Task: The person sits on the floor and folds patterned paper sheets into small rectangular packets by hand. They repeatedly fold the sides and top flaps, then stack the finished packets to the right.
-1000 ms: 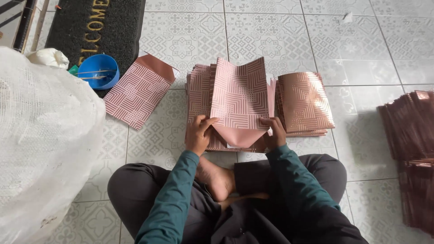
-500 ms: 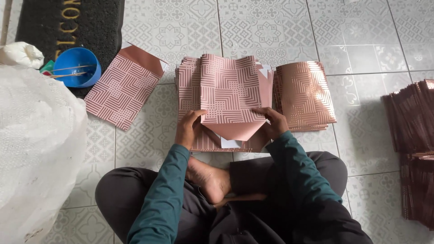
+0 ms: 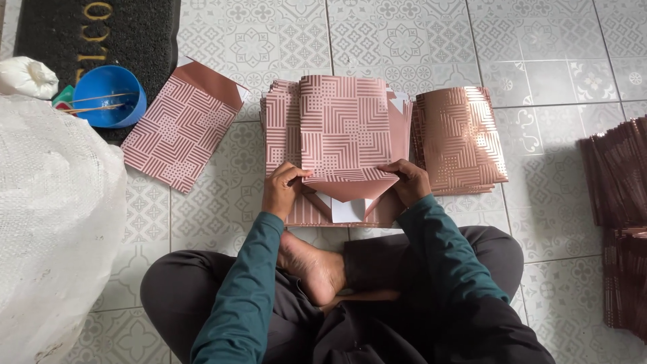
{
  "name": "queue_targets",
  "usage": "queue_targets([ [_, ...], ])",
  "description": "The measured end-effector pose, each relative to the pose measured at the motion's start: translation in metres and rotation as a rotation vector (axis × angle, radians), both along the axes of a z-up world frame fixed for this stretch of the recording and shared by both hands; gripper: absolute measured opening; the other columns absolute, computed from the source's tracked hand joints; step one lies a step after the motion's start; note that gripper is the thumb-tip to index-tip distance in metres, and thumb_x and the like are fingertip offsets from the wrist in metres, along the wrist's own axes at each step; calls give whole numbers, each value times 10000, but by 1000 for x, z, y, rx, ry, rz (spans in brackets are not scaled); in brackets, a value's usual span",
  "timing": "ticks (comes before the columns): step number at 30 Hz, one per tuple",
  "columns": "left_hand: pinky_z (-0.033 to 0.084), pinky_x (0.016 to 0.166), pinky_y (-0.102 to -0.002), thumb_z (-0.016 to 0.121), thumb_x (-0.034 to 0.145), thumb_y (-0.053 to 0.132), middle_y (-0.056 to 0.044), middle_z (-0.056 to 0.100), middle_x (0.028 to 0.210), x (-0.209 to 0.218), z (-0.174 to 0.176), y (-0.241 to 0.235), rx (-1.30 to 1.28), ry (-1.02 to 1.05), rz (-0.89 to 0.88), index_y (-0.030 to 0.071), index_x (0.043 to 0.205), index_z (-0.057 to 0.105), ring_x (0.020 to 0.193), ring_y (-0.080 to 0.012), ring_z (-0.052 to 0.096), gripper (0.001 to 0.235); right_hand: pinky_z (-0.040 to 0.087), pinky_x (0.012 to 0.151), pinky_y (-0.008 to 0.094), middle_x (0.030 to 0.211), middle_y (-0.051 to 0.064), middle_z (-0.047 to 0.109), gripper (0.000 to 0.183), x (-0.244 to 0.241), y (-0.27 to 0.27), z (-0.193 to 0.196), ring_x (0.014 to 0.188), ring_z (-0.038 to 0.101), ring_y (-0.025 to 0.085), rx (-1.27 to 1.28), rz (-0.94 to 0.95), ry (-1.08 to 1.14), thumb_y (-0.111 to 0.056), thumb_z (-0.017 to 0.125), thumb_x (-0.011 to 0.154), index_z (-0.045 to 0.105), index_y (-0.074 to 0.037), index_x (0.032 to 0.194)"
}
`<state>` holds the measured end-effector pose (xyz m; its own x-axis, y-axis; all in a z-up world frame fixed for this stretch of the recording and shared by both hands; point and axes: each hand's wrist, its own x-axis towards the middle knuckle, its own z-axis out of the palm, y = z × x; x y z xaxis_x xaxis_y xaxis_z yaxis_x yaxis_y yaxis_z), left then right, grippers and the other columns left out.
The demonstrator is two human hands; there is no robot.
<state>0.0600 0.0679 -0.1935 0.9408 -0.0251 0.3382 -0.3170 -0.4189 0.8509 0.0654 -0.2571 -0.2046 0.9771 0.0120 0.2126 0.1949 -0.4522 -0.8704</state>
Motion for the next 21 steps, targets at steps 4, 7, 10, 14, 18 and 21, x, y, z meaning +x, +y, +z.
queue_targets([
  [4, 566, 728, -374, 747, 881, 26, -49, 673, 755, 1, -7, 1, 4, -3, 1, 201, 866, 798, 754, -289, 702, 183, 571, 845, 379, 902, 65, 768, 119, 1, -5, -11, 899, 734, 276, -36, -20, -19, -148, 820, 850, 820, -216, 947],
  [7, 564, 750, -383, 705, 920, 36, -43, 676, 809, 3, -6, 3, 81, -48, -14, 205, 893, 774, 814, -295, 705, 184, 565, 818, 419, 935, 52, 743, 159, 0, -5, -4, 877, 708, 322, -146, -14, -106, -156, 806, 846, 822, -255, 970],
  [10, 567, 864, -385, 647, 955, 11, -14, 621, 1116, 9, 12, 3, 366, -326, -7, 196, 952, 727, 1041, -272, 654, 201, 565, 915, 372, 1232, 0, 605, 450, 4, -6, -2, 1072, 647, 229, -304, -79, -320, -90, 769, 829, 774, -348, 1197],
  [14, 506, 897, -342, 570, 1020, 103, 33, 589, 931, 14, -3, 6, 517, -457, -129, 219, 941, 701, 975, -185, 615, 191, 471, 1016, 354, 1110, -29, 718, 220, 5, 1, -2, 1125, 622, 239, -378, 90, -507, -188, 755, 865, 811, -292, 1050],
  [18, 531, 838, -359, 722, 907, 110, 0, 581, 755, 23, -25, 9, 419, -327, -169, 183, 879, 726, 806, -225, 645, 79, 473, 950, 339, 999, -63, 717, 165, 12, -2, -23, 1041, 615, 202, -412, 92, -422, -254, 738, 848, 808, -314, 985],
  [21, 540, 864, -390, 887, 716, 195, 2, 619, 773, 27, -35, 10, 318, -236, -175, 216, 918, 743, 829, -233, 661, 249, 474, 956, 372, 990, -34, 710, 198, 15, -9, -39, 1032, 610, 227, -391, 109, -367, -333, 800, 809, 805, -290, 1002],
])
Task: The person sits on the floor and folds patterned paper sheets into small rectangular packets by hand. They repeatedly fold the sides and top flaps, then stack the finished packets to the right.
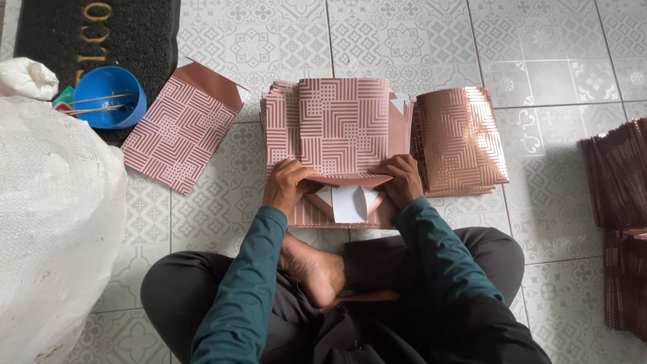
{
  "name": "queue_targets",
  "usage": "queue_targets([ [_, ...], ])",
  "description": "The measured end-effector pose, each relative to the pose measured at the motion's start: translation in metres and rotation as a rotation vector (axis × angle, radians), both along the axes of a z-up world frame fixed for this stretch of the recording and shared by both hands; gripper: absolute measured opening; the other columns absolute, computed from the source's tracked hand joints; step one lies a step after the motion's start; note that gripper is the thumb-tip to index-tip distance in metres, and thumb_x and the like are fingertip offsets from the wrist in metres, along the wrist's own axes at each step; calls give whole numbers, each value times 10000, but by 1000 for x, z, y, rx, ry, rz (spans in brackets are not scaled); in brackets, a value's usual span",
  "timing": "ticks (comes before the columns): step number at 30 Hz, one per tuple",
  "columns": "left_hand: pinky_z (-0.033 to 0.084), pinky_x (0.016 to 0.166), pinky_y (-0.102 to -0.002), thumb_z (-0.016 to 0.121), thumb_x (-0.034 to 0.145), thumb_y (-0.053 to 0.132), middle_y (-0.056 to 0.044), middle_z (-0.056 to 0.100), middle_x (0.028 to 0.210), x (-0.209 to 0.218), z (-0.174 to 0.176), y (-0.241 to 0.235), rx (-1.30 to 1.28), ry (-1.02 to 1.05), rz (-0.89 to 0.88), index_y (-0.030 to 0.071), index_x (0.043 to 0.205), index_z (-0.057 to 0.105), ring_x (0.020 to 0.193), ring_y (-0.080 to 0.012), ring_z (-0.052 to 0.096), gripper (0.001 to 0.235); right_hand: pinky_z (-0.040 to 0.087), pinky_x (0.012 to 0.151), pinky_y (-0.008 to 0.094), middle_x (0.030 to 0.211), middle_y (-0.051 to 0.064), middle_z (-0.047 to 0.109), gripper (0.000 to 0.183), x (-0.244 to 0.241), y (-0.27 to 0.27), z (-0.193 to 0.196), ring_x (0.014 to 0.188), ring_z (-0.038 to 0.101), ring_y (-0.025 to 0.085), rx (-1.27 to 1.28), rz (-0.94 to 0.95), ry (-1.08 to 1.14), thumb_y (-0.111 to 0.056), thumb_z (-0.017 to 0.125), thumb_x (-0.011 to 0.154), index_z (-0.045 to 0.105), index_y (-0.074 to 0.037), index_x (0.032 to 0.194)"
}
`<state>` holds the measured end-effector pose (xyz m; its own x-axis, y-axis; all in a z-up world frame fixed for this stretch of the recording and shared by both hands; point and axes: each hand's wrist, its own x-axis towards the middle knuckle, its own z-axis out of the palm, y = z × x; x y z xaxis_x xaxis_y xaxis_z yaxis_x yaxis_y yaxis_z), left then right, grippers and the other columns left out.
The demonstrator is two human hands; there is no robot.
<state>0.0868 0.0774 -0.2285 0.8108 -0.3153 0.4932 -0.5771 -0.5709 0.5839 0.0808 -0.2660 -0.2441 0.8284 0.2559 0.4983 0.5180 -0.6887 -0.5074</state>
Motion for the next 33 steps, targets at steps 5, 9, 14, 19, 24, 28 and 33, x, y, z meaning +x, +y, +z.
queue_targets([
  [5, 540, 867, -344, 803, 863, 199, 53, 720, 829, -9, 36, 3, -137, 150, 45, 264, 993, 772, 871, -201, 716, 148, 471, 1003, 378, 1018, -33, 713, 300, -9, 7, 45, 1078, 613, 234, 148, 39, 213, -423, 847, 802, 802, -301, 1073],
  [9, 532, 819, -366, 758, 936, 267, -26, 679, 739, -9, 38, -3, -167, 173, 103, 174, 908, 755, 788, -262, 698, 97, 469, 971, 445, 850, 37, 634, 209, 0, 0, 19, 1002, 604, 292, 65, -54, 308, -374, 718, 938, 719, -168, 898],
  [14, 524, 799, -365, 693, 996, 333, -45, 660, 713, -6, 36, -6, -114, 169, 129, 162, 877, 731, 760, -271, 692, 211, 489, 949, 411, 835, 14, 643, 281, 1, 2, 25, 995, 618, 260, 95, -130, 367, -383, 699, 964, 655, -152, 809],
  [19, 514, 765, -394, 565, 1074, 314, -88, 607, 675, -11, 44, -10, -107, 198, 147, 123, 800, 645, 728, -319, 671, 343, 481, 968, 562, 1007, 134, 682, 283, -5, 13, 48, 1076, 638, 383, 255, -197, 590, -464, 631, 1014, 677, -243, 1184],
  [24, 483, 737, -404, 535, 1068, 350, -83, 558, 655, -13, 39, -32, 28, 114, 358, 138, 758, 543, 699, -314, 639, 376, 565, 866, 489, 900, 55, 643, 169, -6, 23, 17, 939, 705, 340, 126, -514, 383, -389, 714, 967, 690, -222, 983],
  [28, 530, 868, -467, 730, 935, 159, -150, 594, 1199, -44, 88, -54, 39, 12, 513, 80, 1286, 553, 1086, -366, 628, 401, 516, 900, 447, 1114, 91, 553, 520, -14, 46, 37, 1027, 599, 328, 144, -419, -98, -244, 819, 846, 600, -164, 1311],
  [33, 226, 1214, -512, 450, 1086, 363, -131, 465, 1565, -71, 42, -69, 413, -194, 450, 73, 1471, 500, 1485, -283, 397, 485, 529, 963, 403, 1195, 99, 752, 207, -28, 44, 22, 1129, 697, 316, -105, -176, -478, -168, 682, 957, 795, -146, 1129],
])
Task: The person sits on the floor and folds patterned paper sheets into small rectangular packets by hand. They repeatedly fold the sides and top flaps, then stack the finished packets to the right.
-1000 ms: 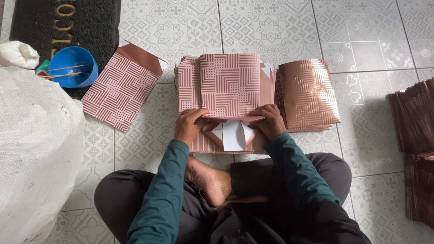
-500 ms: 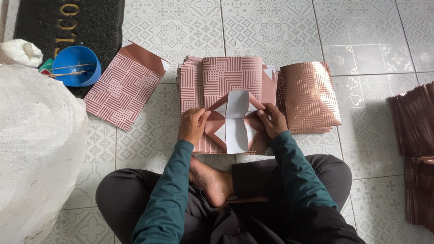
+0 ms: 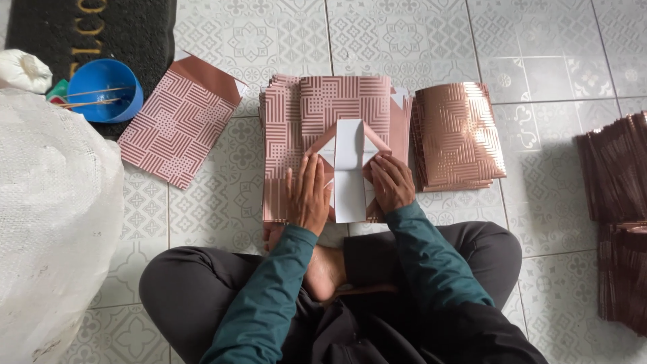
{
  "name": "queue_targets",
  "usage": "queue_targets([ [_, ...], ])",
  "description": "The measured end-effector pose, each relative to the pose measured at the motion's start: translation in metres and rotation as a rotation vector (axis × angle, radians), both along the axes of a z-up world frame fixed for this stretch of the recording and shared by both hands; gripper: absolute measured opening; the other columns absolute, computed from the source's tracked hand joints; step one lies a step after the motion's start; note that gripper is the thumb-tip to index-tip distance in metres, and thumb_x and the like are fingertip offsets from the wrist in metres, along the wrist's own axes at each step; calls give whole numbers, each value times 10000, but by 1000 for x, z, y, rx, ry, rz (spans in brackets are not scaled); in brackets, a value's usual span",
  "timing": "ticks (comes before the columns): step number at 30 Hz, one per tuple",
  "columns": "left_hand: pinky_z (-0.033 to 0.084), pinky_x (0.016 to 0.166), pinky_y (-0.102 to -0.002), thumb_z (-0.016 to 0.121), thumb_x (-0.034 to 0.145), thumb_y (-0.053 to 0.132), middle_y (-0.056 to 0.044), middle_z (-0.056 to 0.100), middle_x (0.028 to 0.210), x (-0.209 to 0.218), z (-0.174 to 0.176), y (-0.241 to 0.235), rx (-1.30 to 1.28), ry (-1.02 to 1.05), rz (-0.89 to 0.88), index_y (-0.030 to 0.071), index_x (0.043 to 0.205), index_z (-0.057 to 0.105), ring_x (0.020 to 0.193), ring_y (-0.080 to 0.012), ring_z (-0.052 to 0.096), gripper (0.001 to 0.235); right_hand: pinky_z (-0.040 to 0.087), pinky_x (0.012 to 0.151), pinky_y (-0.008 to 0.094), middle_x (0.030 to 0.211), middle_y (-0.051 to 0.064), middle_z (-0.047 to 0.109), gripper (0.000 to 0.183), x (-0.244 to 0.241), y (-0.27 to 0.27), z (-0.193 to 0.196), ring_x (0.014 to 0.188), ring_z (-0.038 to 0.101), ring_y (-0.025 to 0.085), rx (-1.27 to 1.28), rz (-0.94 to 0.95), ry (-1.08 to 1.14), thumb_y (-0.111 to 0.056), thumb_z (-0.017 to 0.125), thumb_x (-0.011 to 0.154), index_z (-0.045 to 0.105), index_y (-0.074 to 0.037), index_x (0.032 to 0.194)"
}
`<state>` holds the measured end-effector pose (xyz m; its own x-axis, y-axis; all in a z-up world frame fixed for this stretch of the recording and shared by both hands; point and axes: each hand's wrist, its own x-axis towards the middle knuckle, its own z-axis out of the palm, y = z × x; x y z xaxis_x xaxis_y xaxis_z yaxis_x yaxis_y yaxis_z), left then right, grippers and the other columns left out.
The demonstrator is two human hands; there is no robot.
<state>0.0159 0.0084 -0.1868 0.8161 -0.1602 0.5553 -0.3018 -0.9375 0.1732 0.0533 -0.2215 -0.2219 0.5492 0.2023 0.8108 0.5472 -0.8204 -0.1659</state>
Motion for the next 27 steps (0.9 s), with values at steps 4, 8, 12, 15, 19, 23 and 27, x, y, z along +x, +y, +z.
queue_targets([
  [4, 91, 1251, -552, 373, 1084, 460, -196, 307, 1659, -2, 1, -5, 99, 75, 24, 21, 1562, 353, 1554, -326, 248, 649, 441, 1115, 429, 1377, 133, 677, 372, -18, 4, 9, 1298, 613, 309, -91, 18, 128, -259, 628, 991, 713, -110, 1322],
  [8, 76, 1263, -551, 356, 1070, 520, -211, 282, 1665, -3, -1, -7, 143, 186, 17, 3, 1567, 335, 1564, -333, 218, 718, 349, 1184, 446, 1458, 140, 614, 434, -28, 5, 0, 1376, 541, 301, -153, -39, 221, -257, 540, 1022, 651, -97, 1410],
  [12, 38, 1280, -549, 356, 1044, 574, -176, 209, 1692, 16, -18, -5, 161, 264, 24, 34, 1594, 284, 1579, -323, 152, 774, 354, 1186, 469, 1475, 126, 597, 495, -13, 3, -12, 1374, 542, 318, -246, -78, 251, -265, 551, 988, 606, -122, 1459],
  [15, 36, 1281, -534, 379, 1032, 572, -176, 239, 1683, 21, -8, -5, 185, 259, 47, 48, 1576, 331, 1578, -319, 162, 756, 376, 1173, 464, 1414, 119, 640, 483, -4, 4, -6, 1358, 562, 305, -273, -90, 268, -334, 567, 985, 635, -140, 1423],
  [19, 26, 1279, -527, 387, 1030, 522, -181, 240, 1684, 12, -14, -4, 172, 237, 33, 49, 1580, 318, 1580, -322, 157, 729, 397, 1154, 438, 1439, 113, 623, 474, -13, 0, -10, 1358, 560, 295, -247, -84, 305, -347, 563, 1001, 625, -154, 1429],
  [23, 36, 1274, -542, 382, 1037, 466, -177, 238, 1684, 14, -18, -4, 170, 236, 24, 68, 1578, 321, 1580, -330, 148, 674, 351, 1188, 473, 1524, 158, 501, 554, -13, 5, -12, 1413, 469, 356, -237, -83, 473, -356, 524, 974, 519, -137, 1483],
  [27, 43, 1273, -543, 361, 1050, 442, -170, 216, 1692, 11, -25, -3, 116, 285, 5, 77, 1580, 322, 1585, -333, 119, 645, 154, 1265, 496, 1677, 248, 227, 742, -14, 21, 25, 1549, 195, 415, -327, -105, 732, -306, 330, 944, 228, -102, 1650],
])
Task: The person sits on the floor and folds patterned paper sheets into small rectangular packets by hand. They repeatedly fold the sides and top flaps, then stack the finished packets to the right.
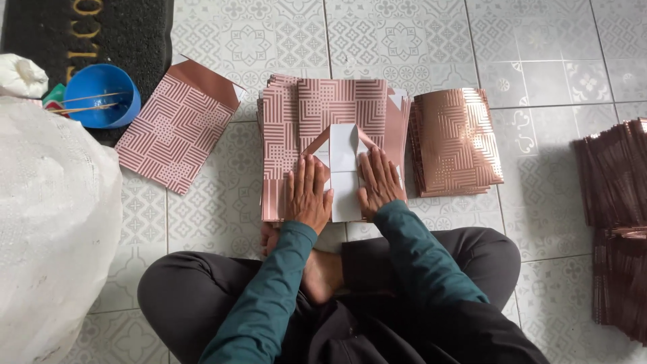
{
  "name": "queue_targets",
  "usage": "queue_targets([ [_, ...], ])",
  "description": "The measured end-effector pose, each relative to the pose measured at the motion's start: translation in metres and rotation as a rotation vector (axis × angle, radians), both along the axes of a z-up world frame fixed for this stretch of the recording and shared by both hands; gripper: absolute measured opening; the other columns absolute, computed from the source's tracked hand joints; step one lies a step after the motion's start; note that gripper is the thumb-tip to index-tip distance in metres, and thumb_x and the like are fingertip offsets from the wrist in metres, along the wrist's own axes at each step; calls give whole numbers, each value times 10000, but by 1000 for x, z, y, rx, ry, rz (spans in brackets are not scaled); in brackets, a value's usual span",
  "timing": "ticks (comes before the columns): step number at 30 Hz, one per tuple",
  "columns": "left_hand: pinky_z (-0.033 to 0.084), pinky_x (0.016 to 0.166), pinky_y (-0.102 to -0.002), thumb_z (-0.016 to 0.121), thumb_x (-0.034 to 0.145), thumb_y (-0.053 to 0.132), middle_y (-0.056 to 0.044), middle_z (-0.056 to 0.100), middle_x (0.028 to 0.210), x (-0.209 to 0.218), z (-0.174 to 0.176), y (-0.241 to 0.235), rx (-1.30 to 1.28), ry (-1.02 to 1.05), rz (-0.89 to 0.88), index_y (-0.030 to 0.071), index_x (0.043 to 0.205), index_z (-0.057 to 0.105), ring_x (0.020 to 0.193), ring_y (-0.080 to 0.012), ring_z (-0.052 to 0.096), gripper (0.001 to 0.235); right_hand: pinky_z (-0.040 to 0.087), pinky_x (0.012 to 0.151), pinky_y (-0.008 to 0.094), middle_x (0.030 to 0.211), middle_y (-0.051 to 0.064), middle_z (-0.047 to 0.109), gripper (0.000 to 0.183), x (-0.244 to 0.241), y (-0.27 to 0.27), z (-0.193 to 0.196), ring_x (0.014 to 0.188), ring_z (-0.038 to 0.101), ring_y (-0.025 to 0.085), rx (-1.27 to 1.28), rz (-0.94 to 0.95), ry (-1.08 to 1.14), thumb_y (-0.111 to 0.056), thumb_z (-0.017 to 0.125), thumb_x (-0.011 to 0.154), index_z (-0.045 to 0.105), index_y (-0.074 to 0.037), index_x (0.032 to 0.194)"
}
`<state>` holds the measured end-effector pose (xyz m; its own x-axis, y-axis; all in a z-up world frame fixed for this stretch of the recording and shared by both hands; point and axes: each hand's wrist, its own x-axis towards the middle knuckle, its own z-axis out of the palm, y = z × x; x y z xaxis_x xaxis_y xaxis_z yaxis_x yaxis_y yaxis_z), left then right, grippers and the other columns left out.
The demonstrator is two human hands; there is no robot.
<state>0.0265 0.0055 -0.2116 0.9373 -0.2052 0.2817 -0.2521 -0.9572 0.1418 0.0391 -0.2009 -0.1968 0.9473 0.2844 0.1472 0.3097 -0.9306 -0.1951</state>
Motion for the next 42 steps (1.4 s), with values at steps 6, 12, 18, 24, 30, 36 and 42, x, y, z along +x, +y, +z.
queue_targets([
  [6, 57, 1266, -531, 393, 1060, 378, -148, 227, 1695, -1, -7, 2, -8, -12, 9, 94, 1582, 335, 1581, -318, 153, 597, 348, 1187, 517, 1627, 182, 395, 609, 19, -22, -19, 1485, 380, 369, 75, 8, 12, -406, 426, 1035, 437, -125, 1575],
  [12, 88, 1265, -529, 397, 1057, 362, -169, 254, 1679, 0, -1, 0, -8, -5, 21, 120, 1588, 340, 1569, -347, 181, 586, 292, 1237, 457, 1500, 30, 580, 515, 15, -50, -43, 1438, 485, 217, -40, 147, -275, -449, 427, 1039, 590, -213, 1466],
  [18, 48, 1267, -580, 432, 1016, 393, -256, 229, 1660, 3, -4, -18, -25, 54, 36, 159, 1583, 340, 1561, -443, 144, 621, 342, 1202, 501, 1504, 26, 566, 518, 12, -7, -43, 1380, 521, 339, -39, 132, -251, -443, 432, 1017, 598, -220, 1454],
  [24, 51, 1270, -576, 448, 1004, 253, -246, 275, 1646, 7, -15, -27, -87, -37, 6, 108, 1563, 374, 1552, -424, 185, 583, 217, 1216, 623, 1515, -131, 552, 440, 7, 33, -16, 1453, 347, 483, 37, 13, -23, -466, 410, 1036, 663, -312, 1361],
  [30, 55, 1269, -589, 521, 943, 477, -191, 333, 1630, 8, -17, -17, -105, 51, -31, 118, 1503, 455, 1539, -389, 226, 668, 333, 1189, 585, 1541, -250, 465, 503, 31, 11, -17, 1461, 303, 491, -61, 194, 278, -579, 290, 1035, 490, -474, 1485],
  [36, 604, 893, -496, 811, 788, 113, -52, 395, 1352, 87, -24, 7, -270, 132, 54, 197, 1306, 493, 998, -344, 686, 614, 590, 750, 344, 974, -106, 695, 410, 119, -73, -52, 785, 715, 168, 350, -53, 87, -325, 717, 790, 695, -422, 1188],
  [42, 459, 868, -522, 810, 704, 328, -18, 525, 1141, 156, -67, 19, -90, 445, 128, 253, 1093, 455, 1121, -286, 551, 532, 574, 778, 385, 901, -14, 666, 550, 161, -75, -71, 789, 708, 177, 280, 37, 263, -429, 876, 677, 660, -301, 1167],
])
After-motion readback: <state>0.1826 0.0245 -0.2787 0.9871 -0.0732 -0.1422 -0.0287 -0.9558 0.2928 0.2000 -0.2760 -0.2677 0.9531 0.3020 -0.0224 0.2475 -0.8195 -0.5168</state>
